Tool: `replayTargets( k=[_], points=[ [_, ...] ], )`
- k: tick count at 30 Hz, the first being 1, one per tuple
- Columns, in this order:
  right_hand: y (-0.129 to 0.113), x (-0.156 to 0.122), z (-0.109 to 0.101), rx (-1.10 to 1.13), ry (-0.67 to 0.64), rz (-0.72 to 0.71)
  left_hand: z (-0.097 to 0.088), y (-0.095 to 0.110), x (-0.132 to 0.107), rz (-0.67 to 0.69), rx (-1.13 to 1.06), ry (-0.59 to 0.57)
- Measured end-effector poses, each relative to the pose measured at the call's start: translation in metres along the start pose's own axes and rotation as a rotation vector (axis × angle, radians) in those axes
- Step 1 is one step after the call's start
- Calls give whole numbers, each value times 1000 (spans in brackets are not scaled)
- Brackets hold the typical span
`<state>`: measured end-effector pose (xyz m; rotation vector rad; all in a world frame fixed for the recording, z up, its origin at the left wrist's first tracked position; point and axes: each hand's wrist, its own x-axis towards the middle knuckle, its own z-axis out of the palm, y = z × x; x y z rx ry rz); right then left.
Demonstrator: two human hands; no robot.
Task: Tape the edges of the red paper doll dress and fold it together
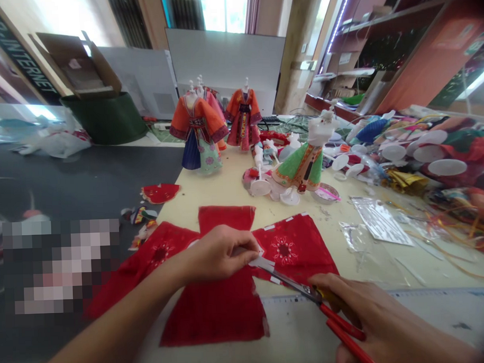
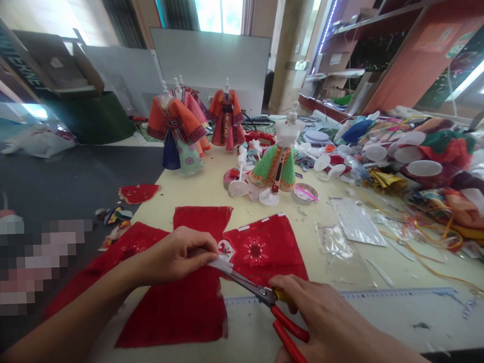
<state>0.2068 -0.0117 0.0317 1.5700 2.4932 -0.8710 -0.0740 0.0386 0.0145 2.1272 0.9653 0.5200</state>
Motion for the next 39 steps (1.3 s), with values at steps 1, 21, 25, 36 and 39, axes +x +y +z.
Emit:
replayTargets(
  k=[1, 21, 25, 36, 39],
  points=[
    [0, 0, 0, 7, 1, 1, 0, 0, 0, 0, 6, 0],
    [1, 0, 3, 61, 7, 5, 1, -3, 1, 32, -2, 8],
    [-1, -1, 1, 125, -30, -16, 0, -2, 1, 19, 0, -3],
    [4, -1, 4, 132, -38, -39, 0, 0, 1, 27, -13, 4],
    [4, -1, 3, 105, -51, -28, 0, -1, 1, 20, 0, 4]
  ],
)
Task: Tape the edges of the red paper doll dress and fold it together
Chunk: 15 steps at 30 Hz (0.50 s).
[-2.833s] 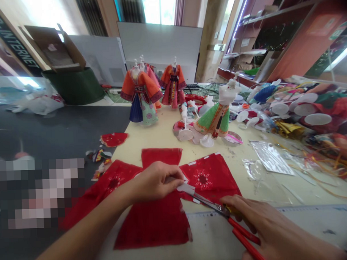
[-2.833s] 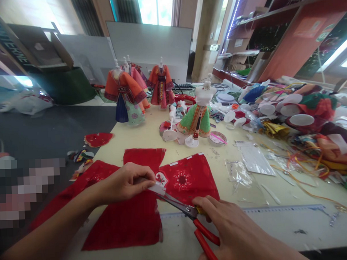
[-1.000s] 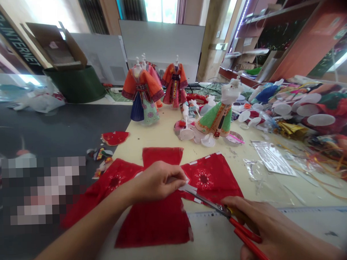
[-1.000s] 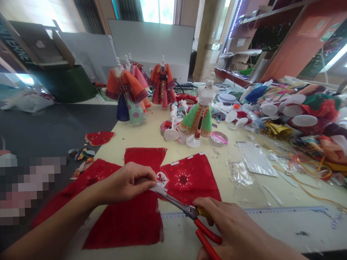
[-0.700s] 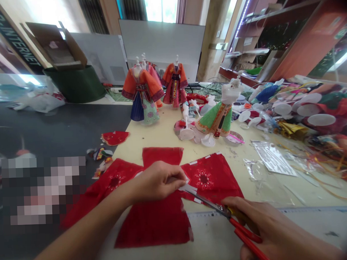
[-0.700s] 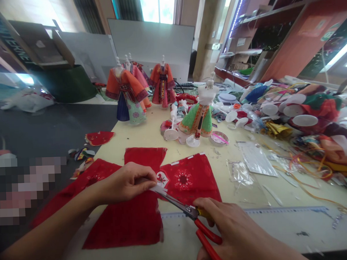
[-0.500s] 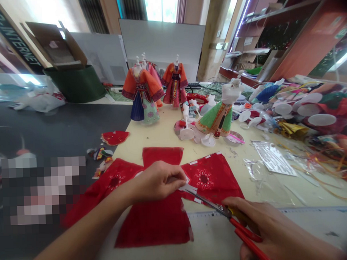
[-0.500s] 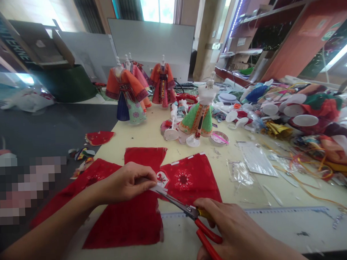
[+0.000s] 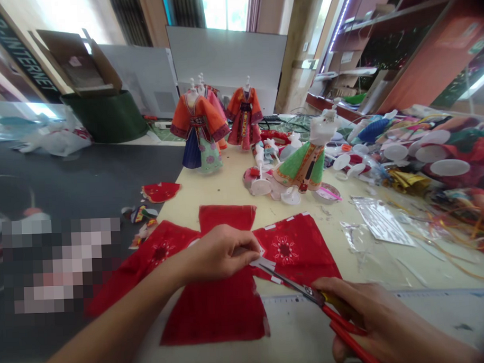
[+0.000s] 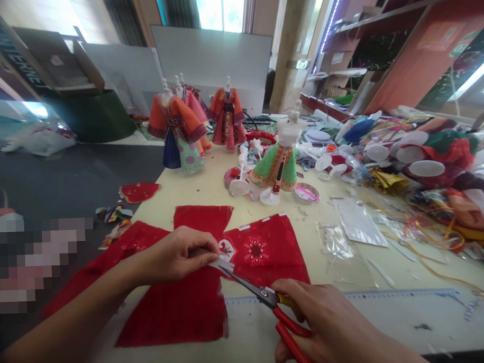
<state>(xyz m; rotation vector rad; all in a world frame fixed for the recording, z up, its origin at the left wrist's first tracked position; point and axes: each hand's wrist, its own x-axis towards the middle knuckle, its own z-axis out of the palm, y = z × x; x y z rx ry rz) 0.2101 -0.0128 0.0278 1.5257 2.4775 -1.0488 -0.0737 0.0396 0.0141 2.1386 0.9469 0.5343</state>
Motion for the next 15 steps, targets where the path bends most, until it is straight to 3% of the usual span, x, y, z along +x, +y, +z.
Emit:
replayTargets(
  k=[15],
  points=[
    [-5, 0, 0, -154, 143, -13, 4, 3, 1, -55, 62, 82]
  ],
)
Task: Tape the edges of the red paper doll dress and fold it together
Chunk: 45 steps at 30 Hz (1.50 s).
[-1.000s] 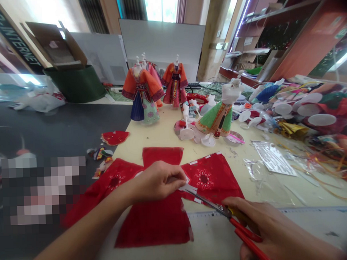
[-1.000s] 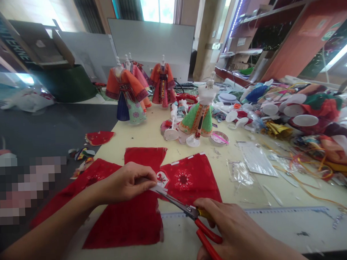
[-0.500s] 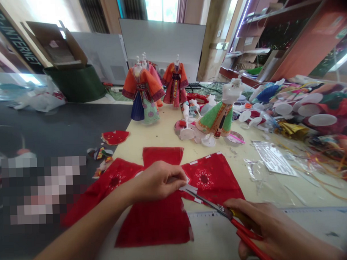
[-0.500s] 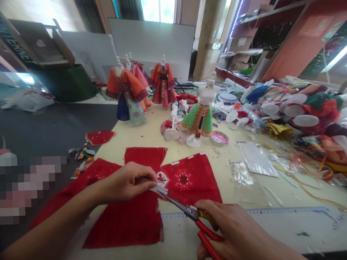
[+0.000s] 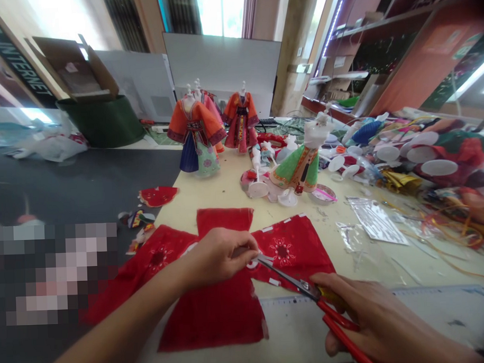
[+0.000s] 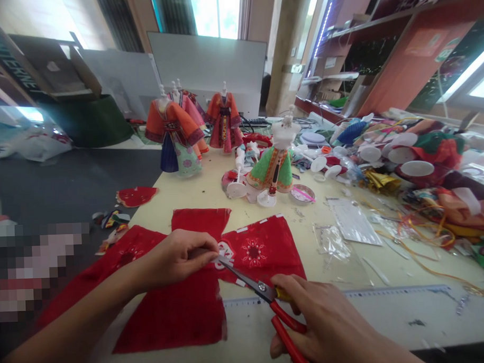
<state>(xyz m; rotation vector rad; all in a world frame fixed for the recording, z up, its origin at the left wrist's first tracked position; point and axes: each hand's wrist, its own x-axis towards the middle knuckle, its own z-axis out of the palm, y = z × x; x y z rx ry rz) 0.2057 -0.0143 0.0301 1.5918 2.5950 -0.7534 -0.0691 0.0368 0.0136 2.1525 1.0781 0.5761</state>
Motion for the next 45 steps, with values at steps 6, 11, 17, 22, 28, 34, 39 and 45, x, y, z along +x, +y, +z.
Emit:
replayTargets(
  k=[6, 11, 17, 22, 28, 34, 39, 45],
  points=[
    [0, -3, 5, -50, -9, 41, -3, 6, -1, -64, -77, 29],
    [2, -5, 8, -129, 25, 68, -3, 7, -1, -101, -125, 27],
    [10, -6, 12, -259, 193, -55, 1, 8, -1, -161, -151, 32],
    [7, -7, 7, -293, 223, -104, 5, 10, -3, -136, -57, 64],
    [0, -9, 2, -363, 227, -149, 11, 12, -7, -25, 98, 155],
    [3, -9, 4, -455, 355, -217, 9, 17, -3, -160, -108, 128],
    [8, -8, 6, -495, 473, -254, 11, 18, 1, -258, -232, 139],
    [19, -10, 0, -411, 369, -162, 12, 15, 2, -303, -285, 197]
  ],
)
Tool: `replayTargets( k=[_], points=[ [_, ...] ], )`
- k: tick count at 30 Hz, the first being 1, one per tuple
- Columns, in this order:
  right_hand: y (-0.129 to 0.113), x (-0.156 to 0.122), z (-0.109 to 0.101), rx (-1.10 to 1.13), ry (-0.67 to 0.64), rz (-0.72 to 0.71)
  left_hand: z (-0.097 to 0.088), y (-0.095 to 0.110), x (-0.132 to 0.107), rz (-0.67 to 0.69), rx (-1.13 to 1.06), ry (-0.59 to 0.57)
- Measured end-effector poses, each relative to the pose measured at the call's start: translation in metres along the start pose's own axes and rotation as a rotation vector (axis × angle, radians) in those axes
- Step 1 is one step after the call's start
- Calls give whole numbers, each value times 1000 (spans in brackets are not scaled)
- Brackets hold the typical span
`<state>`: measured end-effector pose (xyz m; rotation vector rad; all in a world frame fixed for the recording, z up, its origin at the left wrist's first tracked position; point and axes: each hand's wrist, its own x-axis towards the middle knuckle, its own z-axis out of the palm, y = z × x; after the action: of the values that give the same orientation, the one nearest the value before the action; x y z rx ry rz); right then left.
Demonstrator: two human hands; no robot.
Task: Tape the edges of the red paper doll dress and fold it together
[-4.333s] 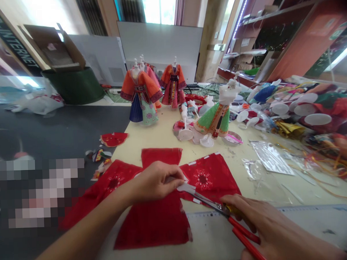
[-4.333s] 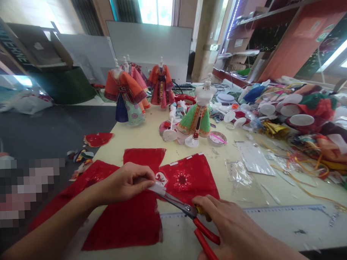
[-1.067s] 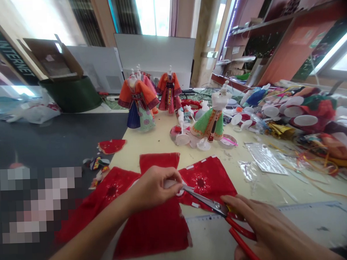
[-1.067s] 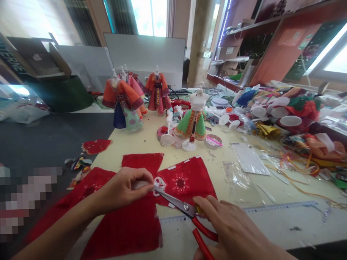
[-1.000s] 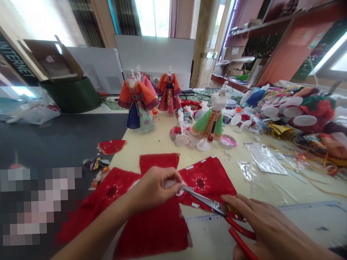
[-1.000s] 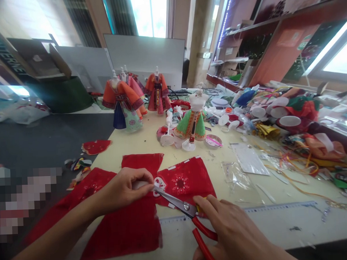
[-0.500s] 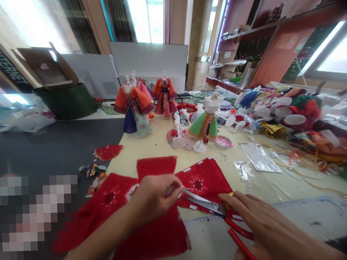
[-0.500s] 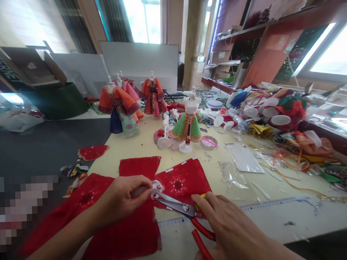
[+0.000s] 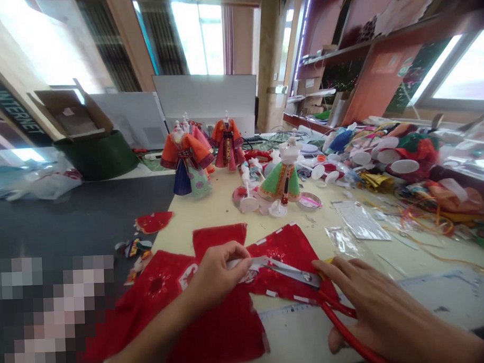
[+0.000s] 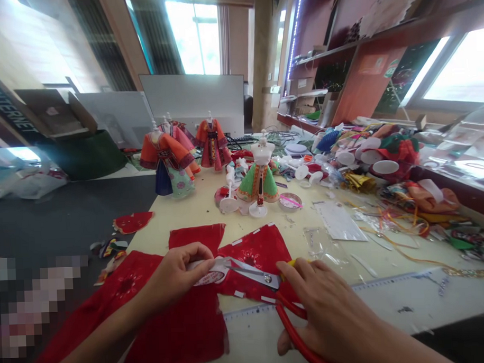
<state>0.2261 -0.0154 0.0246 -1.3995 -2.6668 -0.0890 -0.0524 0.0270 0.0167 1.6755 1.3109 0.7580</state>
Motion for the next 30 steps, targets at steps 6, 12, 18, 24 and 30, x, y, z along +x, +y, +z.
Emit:
replayTargets(
  k=[6, 12, 18, 24, 30],
  points=[
    [2, -9, 0, 186, -78, 184, 0, -6, 6, -42, -186, 97],
    [-25, -4, 3, 342, -80, 203, 5, -7, 7, -68, -266, 123],
    [-32, 5, 9, 417, -84, 215, 10, -7, 5, -87, -362, 111],
    [-32, 4, 15, 429, -65, 209, 14, -8, 6, -131, -457, 124],
    [-32, 6, 15, 440, -56, 232, 17, -8, 6, -170, -530, 118]
  ],
)
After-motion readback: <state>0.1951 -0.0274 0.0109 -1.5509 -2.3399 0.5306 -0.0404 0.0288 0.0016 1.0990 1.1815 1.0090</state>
